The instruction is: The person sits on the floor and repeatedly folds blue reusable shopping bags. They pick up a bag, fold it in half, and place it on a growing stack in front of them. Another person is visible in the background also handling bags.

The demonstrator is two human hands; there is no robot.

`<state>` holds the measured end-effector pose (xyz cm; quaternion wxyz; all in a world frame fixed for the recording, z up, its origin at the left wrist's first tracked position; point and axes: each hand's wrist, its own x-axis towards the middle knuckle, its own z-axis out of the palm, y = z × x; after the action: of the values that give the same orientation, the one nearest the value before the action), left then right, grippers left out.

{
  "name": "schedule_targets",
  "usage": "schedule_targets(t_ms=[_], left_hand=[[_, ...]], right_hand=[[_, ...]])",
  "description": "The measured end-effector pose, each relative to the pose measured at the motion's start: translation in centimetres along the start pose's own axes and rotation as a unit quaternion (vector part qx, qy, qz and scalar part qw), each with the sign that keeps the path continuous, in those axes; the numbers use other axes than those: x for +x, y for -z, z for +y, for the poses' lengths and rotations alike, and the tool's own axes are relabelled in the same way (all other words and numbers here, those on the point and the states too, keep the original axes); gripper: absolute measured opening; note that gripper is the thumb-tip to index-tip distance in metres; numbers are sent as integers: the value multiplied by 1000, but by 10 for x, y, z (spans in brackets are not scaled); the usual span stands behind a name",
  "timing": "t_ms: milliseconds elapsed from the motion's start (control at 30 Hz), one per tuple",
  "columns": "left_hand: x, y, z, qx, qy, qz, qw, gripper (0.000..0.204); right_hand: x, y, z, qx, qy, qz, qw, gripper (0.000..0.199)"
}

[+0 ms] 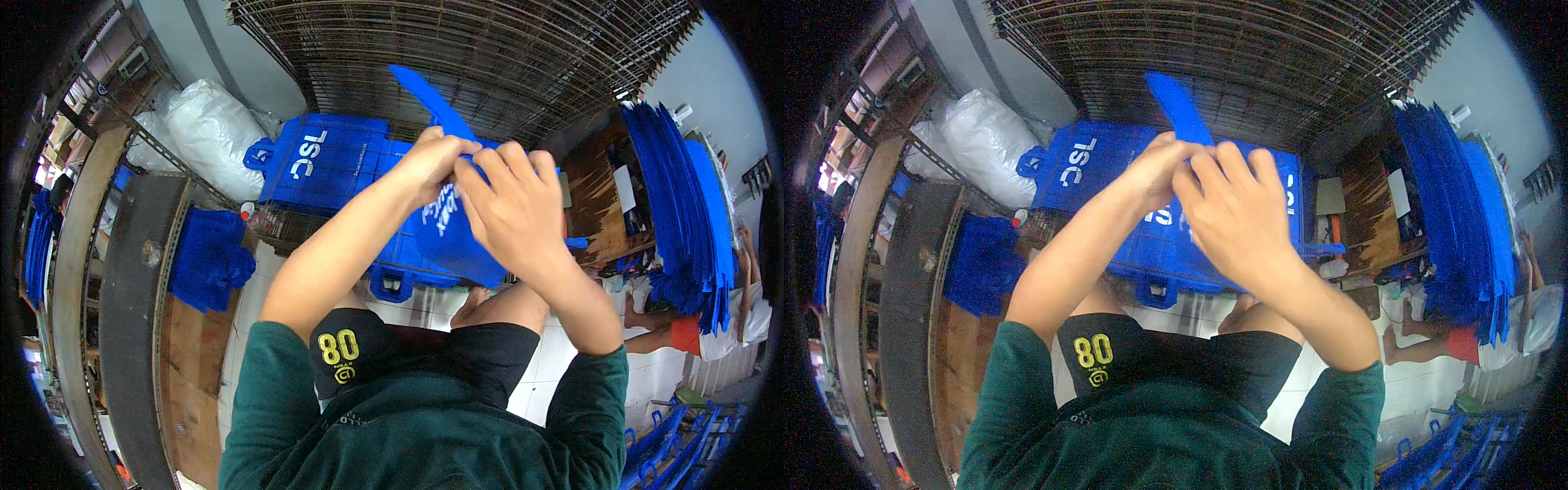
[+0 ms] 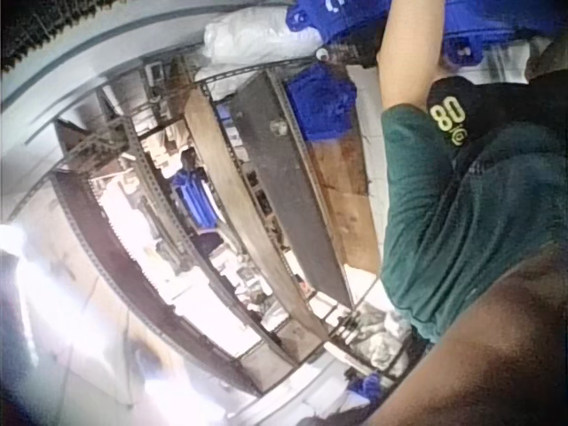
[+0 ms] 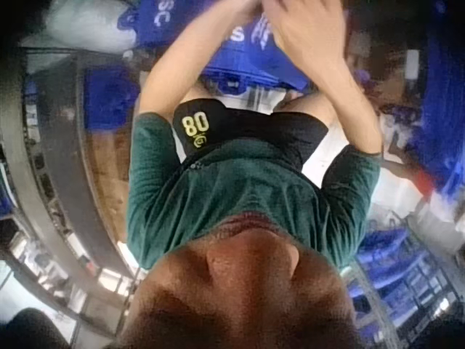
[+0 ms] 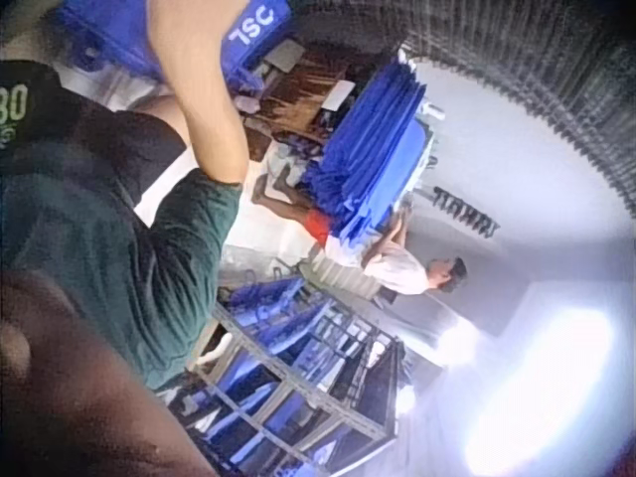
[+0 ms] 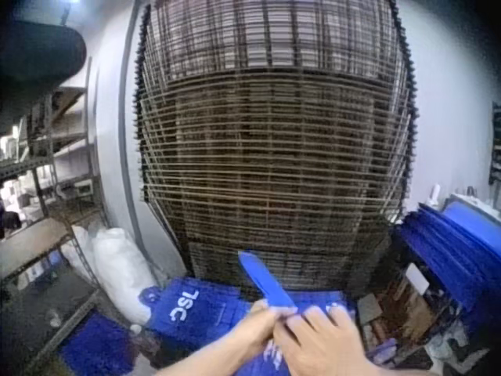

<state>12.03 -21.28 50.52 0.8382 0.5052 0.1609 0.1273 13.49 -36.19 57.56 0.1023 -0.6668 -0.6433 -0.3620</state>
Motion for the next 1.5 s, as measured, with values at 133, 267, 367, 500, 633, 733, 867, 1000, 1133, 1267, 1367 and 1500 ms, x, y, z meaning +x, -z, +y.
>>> schedule_targets(t_ms=[133,267,367,500,633,733,867,1000,1133,1267,1367,1500], left_hand=[[-22,30,25,11,-44,31,998,12],[-41,32,55,41,-46,29,998,9],[-54,40,75,74,-76,8,994,13],[-89,50,104,78,-99,80,989,28],[-132,86,113,80,-134,170,973,51],[-154,141,110,130,-120,195,965,58],[-175,147,94,121,-75,271,952,61],[-156,180,76,136,-12,231,963,67],[-114,227,45,54,-1,116,992,69],[-86,212,36,10,-33,93,995,71],[-70,223,24,-32,-67,19,997,79],[-56,254,-14,79,-61,135,986,91]], right_hand=[[-43,51,18,234,-145,78,958,48],[-150,-19,81,363,-558,241,706,36],[-274,-180,56,687,-636,-44,349,44],[-272,-229,-110,823,-556,-95,-63,74],[-226,-211,-150,868,-432,-230,-81,71],[-224,-211,-127,870,-465,-102,-127,64],[-202,-200,-76,862,-497,-96,38,69],[-169,-172,-20,821,-500,-116,248,81],[-148,-171,20,828,-459,-111,302,86],[-140,-158,41,789,-507,-40,344,88],[-162,-166,45,780,-508,3,367,87],[-190,-191,26,733,-574,12,364,79]])
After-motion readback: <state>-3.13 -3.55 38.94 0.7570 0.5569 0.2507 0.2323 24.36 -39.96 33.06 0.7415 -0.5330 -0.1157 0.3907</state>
